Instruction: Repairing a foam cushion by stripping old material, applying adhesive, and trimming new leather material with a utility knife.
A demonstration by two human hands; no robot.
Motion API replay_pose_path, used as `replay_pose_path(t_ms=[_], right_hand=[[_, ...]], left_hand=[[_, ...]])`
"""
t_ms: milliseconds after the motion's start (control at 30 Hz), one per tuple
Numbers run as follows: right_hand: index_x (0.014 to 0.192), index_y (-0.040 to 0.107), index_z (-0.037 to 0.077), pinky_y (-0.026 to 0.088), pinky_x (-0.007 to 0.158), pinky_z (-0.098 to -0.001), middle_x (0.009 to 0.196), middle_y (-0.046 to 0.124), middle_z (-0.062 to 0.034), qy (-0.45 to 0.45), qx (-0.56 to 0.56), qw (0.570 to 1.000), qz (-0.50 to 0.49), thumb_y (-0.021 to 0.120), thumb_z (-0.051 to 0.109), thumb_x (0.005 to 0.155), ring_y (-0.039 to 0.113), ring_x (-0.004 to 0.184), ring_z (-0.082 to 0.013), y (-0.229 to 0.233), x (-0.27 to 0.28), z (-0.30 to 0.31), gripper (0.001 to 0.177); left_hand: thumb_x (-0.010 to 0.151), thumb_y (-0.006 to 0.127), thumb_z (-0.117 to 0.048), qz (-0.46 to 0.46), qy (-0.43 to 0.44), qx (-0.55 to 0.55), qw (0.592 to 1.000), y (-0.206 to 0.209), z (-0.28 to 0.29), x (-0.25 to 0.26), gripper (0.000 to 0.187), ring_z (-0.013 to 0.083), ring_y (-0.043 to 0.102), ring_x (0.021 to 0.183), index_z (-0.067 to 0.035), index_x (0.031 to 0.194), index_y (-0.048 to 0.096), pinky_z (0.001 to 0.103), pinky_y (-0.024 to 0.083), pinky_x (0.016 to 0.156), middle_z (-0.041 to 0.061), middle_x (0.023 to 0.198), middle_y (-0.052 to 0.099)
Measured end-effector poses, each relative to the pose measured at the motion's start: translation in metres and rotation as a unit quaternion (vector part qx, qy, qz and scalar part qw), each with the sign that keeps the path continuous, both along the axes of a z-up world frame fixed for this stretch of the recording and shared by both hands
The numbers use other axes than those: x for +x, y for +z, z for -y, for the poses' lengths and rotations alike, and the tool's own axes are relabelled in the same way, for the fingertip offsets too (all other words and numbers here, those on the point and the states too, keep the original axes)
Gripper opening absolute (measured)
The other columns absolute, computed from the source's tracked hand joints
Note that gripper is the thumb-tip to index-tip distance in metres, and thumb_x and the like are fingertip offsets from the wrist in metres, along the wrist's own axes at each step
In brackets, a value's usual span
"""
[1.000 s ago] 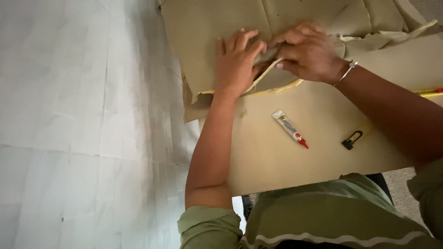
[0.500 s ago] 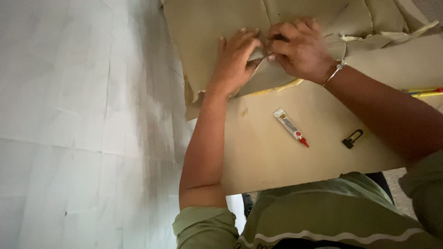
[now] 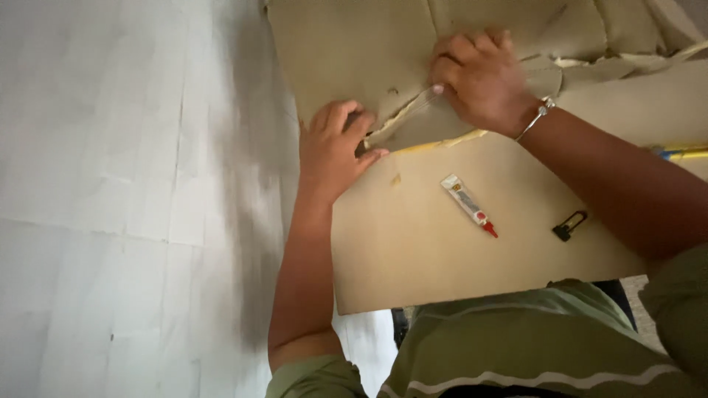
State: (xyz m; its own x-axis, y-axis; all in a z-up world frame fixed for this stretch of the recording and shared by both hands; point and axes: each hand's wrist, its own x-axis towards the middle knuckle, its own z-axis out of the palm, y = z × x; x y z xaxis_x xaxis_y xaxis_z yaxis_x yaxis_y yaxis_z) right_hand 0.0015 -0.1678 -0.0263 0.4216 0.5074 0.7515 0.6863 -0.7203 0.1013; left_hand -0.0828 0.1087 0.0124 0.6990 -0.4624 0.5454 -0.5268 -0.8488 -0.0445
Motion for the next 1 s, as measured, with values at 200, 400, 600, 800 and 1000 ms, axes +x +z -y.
replay_pose_path(t_ms=[200,400,600,800,1000], right_hand=[[0.118,0.069,0.02,0.033,0.109,-0.0353,0.132,0.065,0.003,-0.07,-0.074,0.99,0.095,0.073,0.029,0.1,0.053,0.113,-0.0164,0.013,-0.012,-0.001,0.021],[0.108,0.067,0.016,0.036,0.105,-0.0336,0.127,0.066,0.002,-0.038,-0.025,0.99,0.133,0.073,0.019,0.099,0.052,0.103,-0.0179,0.011,-0.011,-0.004,0.011],[0.118,0.067,0.021,0.032,0.105,-0.0356,0.128,0.061,0.0039,-0.109,-0.1,0.985,0.086,0.068,0.034,0.101,0.05,0.108,-0.0164,0.003,-0.006,-0.003,0.022],[0.11,0.06,0.007,0.039,0.099,-0.0391,0.123,0.067,-0.0124,-0.032,-0.026,0.987,0.155,0.07,0.019,0.096,0.056,0.098,-0.0231,0.01,-0.009,-0.013,0.021],[0.157,0.05,0.043,0.035,0.111,-0.0287,0.16,0.045,0.0122,-0.063,-0.171,0.97,0.163,0.063,0.036,0.103,0.045,0.123,-0.0154,0.007,-0.001,-0.01,0.056]], left_hand=[[0.083,0.087,-0.038,-0.012,0.033,0.026,0.999,-0.016,0.003,0.001,0.038,0.0281,0.051,0.123,-0.018,0.114,0.078,0.042,0.047,0.102,0.004,0.132,0.051],[0.095,0.073,-0.024,-0.04,-0.009,-0.076,0.996,-0.024,0.0,0.001,0.014,0.0326,0.052,0.125,-0.01,0.092,0.073,0.042,0.05,0.099,0.006,0.141,0.052],[0.1,0.064,-0.029,-0.074,-0.001,0.037,0.997,-0.007,-0.012,0.019,0.02,0.022,0.069,0.106,-0.01,0.105,0.07,0.038,0.052,0.087,0.0,0.117,0.074],[0.1,0.06,-0.025,-0.05,0.016,0.012,0.999,0.006,0.0,0.013,0.018,0.0256,0.067,0.096,-0.009,0.099,0.068,0.039,0.051,0.076,0.004,0.102,0.072],[0.103,0.057,-0.025,-0.039,0.083,0.074,0.993,0.007,0.008,0.014,0.02,0.0193,0.07,0.088,-0.009,0.102,0.07,0.035,0.051,0.066,0.002,0.098,0.075]])
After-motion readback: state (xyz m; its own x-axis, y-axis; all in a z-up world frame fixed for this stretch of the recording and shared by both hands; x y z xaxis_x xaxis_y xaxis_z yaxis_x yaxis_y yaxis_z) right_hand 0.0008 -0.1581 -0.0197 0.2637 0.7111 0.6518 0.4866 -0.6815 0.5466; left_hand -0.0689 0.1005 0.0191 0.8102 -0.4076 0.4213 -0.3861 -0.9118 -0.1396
